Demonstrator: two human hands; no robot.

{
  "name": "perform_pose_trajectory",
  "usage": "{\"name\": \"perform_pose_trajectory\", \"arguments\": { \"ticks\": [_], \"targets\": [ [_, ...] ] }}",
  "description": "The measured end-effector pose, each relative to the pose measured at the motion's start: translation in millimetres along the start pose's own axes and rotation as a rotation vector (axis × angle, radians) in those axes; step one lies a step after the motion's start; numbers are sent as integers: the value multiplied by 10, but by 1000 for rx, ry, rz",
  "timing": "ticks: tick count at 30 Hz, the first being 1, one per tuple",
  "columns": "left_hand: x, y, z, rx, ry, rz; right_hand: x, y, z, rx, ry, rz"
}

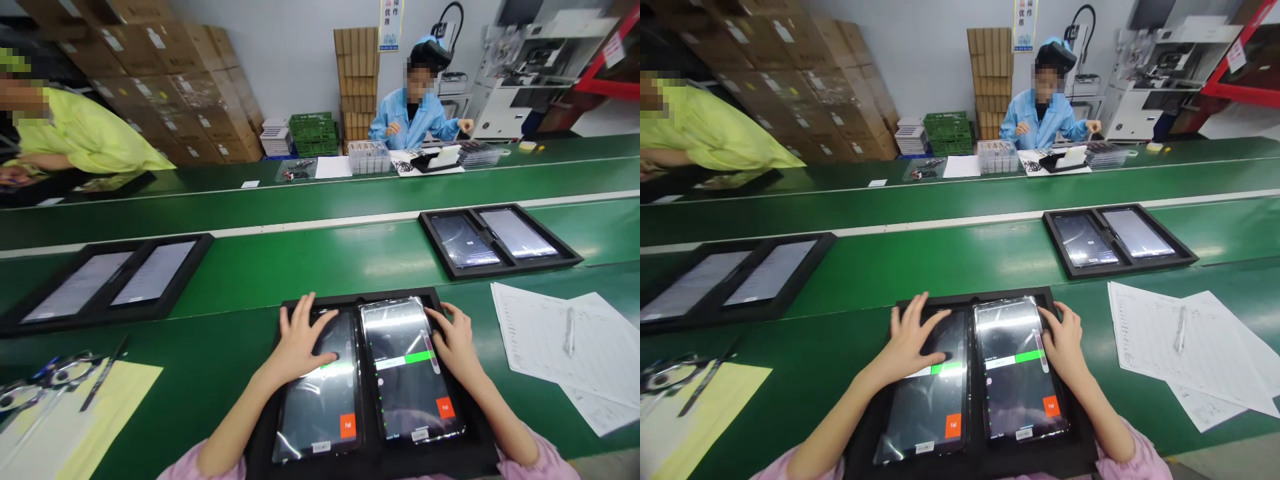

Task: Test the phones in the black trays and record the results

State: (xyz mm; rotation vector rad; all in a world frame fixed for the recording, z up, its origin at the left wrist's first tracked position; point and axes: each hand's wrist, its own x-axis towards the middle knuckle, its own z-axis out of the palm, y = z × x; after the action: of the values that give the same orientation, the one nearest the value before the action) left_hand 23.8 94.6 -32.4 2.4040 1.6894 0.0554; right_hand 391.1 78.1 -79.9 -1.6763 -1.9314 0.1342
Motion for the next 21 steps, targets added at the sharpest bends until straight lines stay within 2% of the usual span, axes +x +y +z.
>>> {"name": "perform_pose_trajectory", "arguments": {
  "ticks": [3,5,10,15,18,21],
  "targets": [
    [315,173,-22,-33,-54,194,63,152,188,35,43,37],
    [440,225,-6,-31,-44,248,49,209,262,41,69,38],
    [475,205,41,-28,-27,272,-7,266,332,87,80,61],
    [478,160,-44,-62,-17,283,-7,214,318,135,67,125],
    [392,13,-97,-123,-2,191,-28,248,287,240,49,167],
    [117,-246,-49,-165,97,-142,31,505,189,475,105,365]
  ]
}}
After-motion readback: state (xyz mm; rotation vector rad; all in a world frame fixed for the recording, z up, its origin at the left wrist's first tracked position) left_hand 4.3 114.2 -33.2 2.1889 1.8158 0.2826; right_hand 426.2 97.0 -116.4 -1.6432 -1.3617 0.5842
